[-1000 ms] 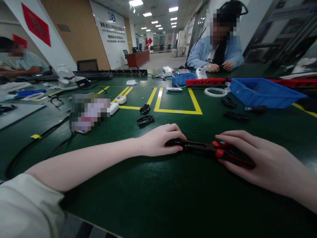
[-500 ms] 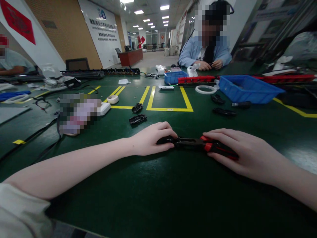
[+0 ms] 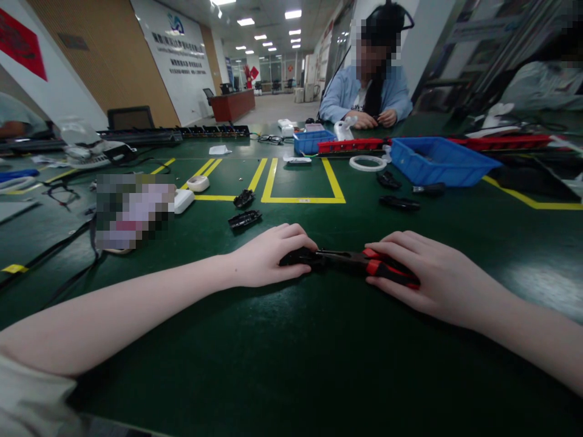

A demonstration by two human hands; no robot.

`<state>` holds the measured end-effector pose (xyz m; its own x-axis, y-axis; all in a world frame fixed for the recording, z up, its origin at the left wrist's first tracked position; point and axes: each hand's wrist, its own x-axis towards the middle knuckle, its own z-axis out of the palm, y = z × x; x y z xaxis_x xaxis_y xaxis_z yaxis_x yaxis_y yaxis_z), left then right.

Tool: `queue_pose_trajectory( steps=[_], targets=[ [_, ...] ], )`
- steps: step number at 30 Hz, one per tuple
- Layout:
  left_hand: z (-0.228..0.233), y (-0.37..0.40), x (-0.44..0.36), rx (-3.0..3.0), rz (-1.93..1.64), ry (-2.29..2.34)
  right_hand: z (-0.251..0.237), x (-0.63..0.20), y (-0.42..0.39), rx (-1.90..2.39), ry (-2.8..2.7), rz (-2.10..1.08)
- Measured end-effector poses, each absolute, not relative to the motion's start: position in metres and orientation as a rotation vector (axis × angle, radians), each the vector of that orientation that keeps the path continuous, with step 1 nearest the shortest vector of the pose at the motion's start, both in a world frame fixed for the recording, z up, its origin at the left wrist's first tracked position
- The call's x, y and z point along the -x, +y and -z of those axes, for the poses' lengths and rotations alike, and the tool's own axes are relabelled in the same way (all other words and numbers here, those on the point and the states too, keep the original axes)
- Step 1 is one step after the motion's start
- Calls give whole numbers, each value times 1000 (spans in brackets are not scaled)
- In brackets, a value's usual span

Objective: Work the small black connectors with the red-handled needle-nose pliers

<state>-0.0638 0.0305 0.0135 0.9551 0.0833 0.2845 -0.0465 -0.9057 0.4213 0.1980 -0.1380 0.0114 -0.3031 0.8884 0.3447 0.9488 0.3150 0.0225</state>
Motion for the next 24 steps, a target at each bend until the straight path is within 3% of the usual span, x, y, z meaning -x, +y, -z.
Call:
queue_pose_trajectory(
  steps=[11,24],
  targets=[
    [-15,28,63,-2688,-413,83,-10,-195,-142,1836,-2181,72],
    [-17,26,64,-2772,-380,47,-16,-194,-143,1792,-2213,110]
  ],
)
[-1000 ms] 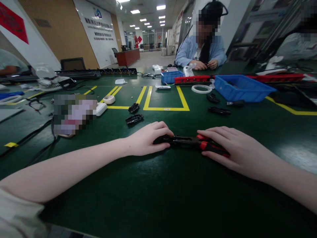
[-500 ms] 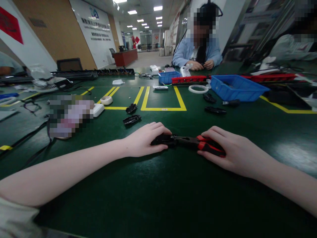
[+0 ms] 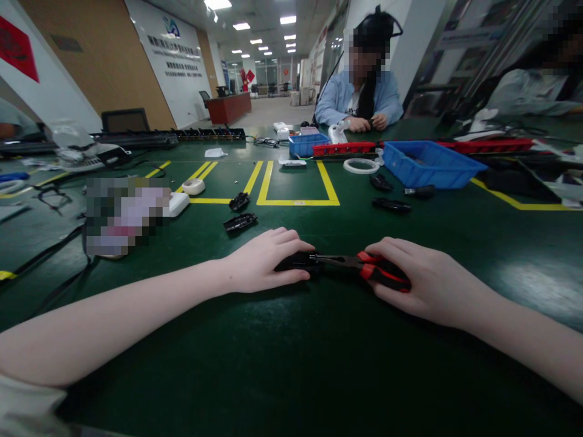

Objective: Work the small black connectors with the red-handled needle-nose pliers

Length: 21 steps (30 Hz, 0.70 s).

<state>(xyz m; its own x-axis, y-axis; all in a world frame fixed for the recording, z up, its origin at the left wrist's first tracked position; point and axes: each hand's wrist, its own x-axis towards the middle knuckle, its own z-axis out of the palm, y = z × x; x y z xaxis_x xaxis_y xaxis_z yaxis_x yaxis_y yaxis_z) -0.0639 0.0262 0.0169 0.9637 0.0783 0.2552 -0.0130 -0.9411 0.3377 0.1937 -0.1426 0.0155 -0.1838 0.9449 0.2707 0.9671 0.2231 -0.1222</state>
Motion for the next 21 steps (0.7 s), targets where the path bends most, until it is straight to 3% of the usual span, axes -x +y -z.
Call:
queue_pose_trajectory(
  steps=[21],
  targets=[
    [-14,25,65,-2814,-393,28,-19,-193,-142,1698,-2288,125]
  ],
)
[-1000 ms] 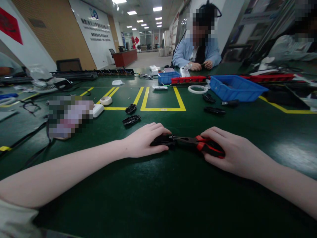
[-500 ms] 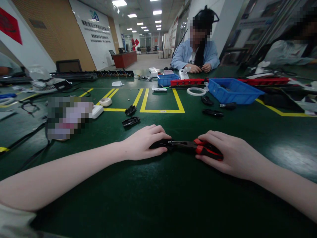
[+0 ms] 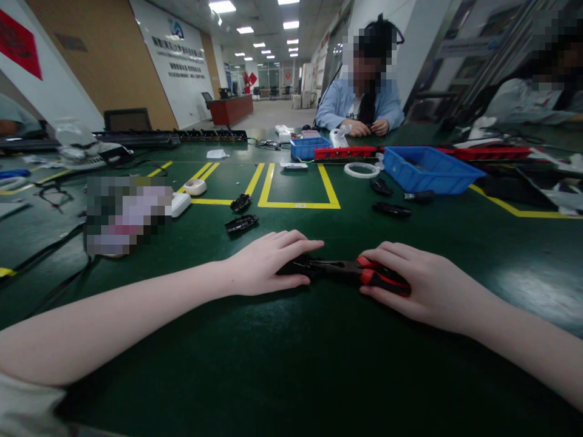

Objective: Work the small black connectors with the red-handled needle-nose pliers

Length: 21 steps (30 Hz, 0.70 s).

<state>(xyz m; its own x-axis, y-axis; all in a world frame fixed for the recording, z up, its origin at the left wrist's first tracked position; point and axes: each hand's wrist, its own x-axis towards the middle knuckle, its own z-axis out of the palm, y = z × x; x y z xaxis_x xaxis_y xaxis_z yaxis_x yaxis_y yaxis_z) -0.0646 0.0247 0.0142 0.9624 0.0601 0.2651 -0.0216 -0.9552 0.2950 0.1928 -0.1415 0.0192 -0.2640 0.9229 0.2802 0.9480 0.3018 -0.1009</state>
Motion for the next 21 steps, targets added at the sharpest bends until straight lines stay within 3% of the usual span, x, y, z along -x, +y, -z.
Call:
queue_pose_trajectory(
  steps=[21],
  targets=[
    [-10,30,64,-2812,-368,-73,-14,-191,-143,1710,-2204,110]
  ],
)
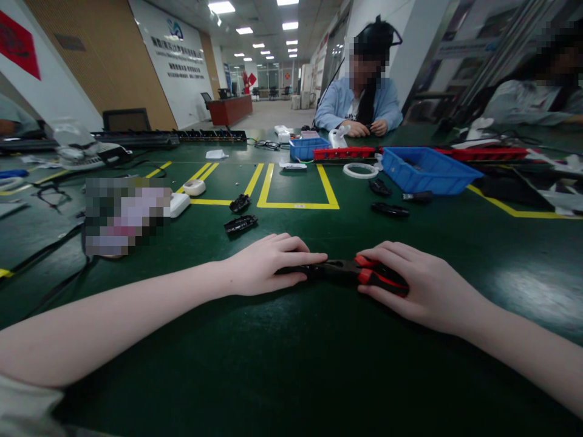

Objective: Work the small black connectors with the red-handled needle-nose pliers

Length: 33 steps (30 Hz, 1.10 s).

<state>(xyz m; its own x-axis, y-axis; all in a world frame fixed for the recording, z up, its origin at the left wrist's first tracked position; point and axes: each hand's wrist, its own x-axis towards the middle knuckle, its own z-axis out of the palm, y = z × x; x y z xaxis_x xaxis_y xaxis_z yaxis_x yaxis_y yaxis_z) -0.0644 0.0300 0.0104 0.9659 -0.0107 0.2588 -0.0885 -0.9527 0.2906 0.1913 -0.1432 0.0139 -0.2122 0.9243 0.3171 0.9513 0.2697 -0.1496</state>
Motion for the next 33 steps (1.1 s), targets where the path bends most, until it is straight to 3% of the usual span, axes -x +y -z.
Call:
queue_pose_trajectory(
  steps=[33],
  targets=[
    [-13,28,65,-2812,-347,-84,-16,-197,-141,1583,-2362,322]
  ],
)
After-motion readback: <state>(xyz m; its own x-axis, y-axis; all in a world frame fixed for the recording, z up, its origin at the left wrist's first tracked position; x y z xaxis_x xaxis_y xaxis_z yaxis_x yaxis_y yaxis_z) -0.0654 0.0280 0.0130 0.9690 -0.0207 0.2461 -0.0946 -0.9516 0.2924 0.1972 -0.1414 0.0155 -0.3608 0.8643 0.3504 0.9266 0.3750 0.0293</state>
